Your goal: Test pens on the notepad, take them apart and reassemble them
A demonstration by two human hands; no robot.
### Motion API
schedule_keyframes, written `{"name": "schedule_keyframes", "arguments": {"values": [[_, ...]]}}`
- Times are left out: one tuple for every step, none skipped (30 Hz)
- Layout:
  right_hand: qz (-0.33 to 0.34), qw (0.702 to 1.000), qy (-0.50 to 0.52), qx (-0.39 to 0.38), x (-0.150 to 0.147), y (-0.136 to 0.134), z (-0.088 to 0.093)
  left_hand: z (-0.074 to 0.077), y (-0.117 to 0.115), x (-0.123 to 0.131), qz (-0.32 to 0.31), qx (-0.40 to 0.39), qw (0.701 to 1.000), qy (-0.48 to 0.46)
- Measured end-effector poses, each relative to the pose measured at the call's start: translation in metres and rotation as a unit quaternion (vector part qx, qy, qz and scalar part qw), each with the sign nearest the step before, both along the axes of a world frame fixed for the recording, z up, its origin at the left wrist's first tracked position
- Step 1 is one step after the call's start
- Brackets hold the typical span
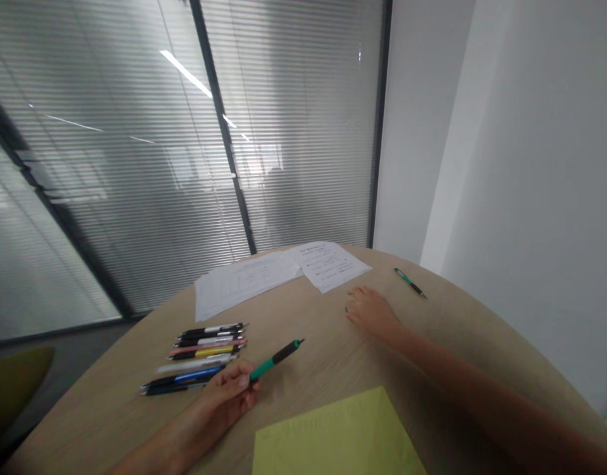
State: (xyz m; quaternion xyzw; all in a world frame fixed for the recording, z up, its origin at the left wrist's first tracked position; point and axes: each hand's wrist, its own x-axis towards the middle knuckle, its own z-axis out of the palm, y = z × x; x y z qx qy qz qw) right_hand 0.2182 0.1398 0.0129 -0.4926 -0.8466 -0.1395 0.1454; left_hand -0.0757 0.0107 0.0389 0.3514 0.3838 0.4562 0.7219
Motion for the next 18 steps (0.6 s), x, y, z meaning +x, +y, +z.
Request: {"name": "schedule_keyframes", "arguments": {"values": [[-0.001, 1.0, 0.001, -0.008, 0.0, 0.002, -0.001, 0.001, 0.0, 0.0, 0.0, 0.0, 1.0, 0.004], [0.0, 1.0, 0.002, -0.015, 0.0, 0.003, -0.002, 0.001, 0.0, 0.001, 0.0, -0.002, 1.0, 0.007], [0.002, 1.0, 0.004, -0.02, 0.0, 0.003, -0.002, 0.002, 0.0, 0.001, -0.001, -0.004, 1.0, 0.01], [0.004, 1.0, 0.006, -0.023, 0.0, 0.003, -0.002, 0.002, 0.0, 0.001, -0.001, -0.004, 1.0, 0.012], [0.006, 1.0, 0.009, -0.025, -0.001, 0.003, -0.003, 0.003, 0.0, 0.001, -0.002, -0.003, 1.0, 0.015], [0.009, 1.0, 0.012, -0.025, -0.002, 0.003, -0.003, 0.003, 0.0, 0.001, -0.002, -0.001, 1.0, 0.018], [0.012, 1.0, 0.015, -0.024, -0.003, 0.002, -0.003, 0.003, 0.0, 0.002, -0.001, 0.001, 1.0, 0.021], [0.014, 1.0, 0.017, -0.021, -0.004, 0.002, -0.003, 0.003, 0.0, 0.002, 0.0, 0.001, 1.0, 0.026], [0.017, 1.0, 0.019, -0.017, -0.005, 0.001, -0.003, 0.003, 0.0, 0.003, 0.001, 0.002, 1.0, 0.031], [0.021, 0.999, 0.021, -0.013, -0.007, 0.0, -0.002, 0.004, 0.0, 0.003, 0.002, 0.002, 0.999, 0.038], [0.028, 0.999, 0.023, -0.009, -0.008, -0.001, -0.002, 0.004, 0.0, 0.003, 0.005, 0.006, 0.999, 0.047], [0.034, 0.999, 0.028, -0.003, -0.01, -0.003, -0.001, 0.004, 0.0, 0.004, 0.01, 0.013, 0.998, 0.058], [0.041, 0.998, 0.037, 0.003, -0.012, -0.007, 0.001, 0.004, -0.001, 0.004, 0.017, 0.023, 0.997, 0.073], [0.048, 0.997, 0.052, 0.009, -0.014, -0.012, 0.004, 0.004, -0.001, 0.004, 0.026, 0.035, 0.995, 0.092], [0.054, 0.996, 0.074, 0.014, -0.016, -0.018, 0.006, 0.004, -0.001, 0.004, 0.036, 0.049, 0.992, 0.115], [0.059, 0.993, 0.103, 0.019, -0.017, -0.026, 0.009, 0.004, -0.002, 0.004, 0.044, 0.062, 0.987, 0.138], [0.066, 0.988, 0.138, 0.018, -0.018, -0.034, 0.013, 0.004, -0.002, 0.004, 0.049, 0.073, 0.983, 0.161], [0.073, 0.982, 0.175, 0.016, -0.018, -0.044, 0.016, 0.004, -0.002, 0.004, 0.049, 0.081, 0.979, 0.179]]}}
